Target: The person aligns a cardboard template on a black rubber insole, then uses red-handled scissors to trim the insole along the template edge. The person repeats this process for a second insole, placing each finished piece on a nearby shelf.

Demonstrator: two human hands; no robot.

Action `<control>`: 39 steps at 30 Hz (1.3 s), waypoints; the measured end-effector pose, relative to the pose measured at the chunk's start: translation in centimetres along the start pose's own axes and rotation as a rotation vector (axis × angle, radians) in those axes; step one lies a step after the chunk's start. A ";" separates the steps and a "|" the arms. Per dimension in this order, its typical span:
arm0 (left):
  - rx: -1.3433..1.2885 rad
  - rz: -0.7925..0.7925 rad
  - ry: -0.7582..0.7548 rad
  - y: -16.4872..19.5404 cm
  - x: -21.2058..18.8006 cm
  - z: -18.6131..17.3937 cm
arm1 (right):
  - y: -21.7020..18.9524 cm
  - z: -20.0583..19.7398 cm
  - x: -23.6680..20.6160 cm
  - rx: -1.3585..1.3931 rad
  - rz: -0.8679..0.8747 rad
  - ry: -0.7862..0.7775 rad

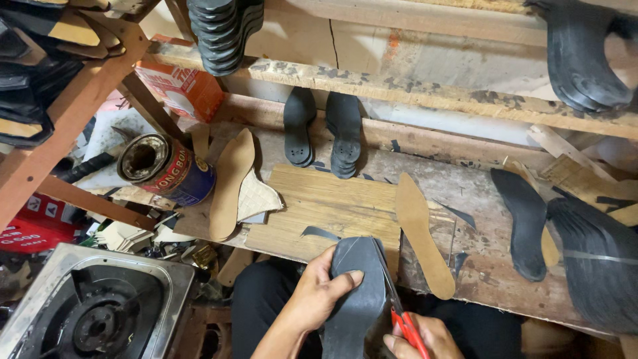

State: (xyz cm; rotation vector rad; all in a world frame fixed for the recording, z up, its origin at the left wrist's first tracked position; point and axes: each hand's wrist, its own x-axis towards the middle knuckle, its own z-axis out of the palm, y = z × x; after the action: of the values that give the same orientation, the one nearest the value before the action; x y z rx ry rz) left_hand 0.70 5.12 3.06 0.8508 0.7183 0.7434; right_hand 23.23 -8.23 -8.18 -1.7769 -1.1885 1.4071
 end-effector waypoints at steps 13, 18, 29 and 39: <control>0.037 -0.007 -0.056 -0.4 -0.4 0.1 | -5.1 -0.1 -0.9 -0.080 -0.199 0.026; 0.051 0.003 -0.067 -0.2 -0.5 -0.3 | -5.6 -0.3 -1.0 -0.159 -0.060 -0.026; 0.049 -0.021 -0.102 -0.1 -0.7 -0.4 | -6.8 -0.1 -1.3 -0.019 -0.269 -0.014; 0.042 -0.044 -0.132 0.5 -0.7 -0.7 | -8.3 -0.9 -1.5 0.057 -0.488 -0.073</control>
State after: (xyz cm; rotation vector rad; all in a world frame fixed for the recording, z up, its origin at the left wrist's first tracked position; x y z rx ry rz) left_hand -0.35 5.07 3.37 0.9113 0.6343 0.6289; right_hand 21.57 -5.84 -0.19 -1.2860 -1.4800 1.2039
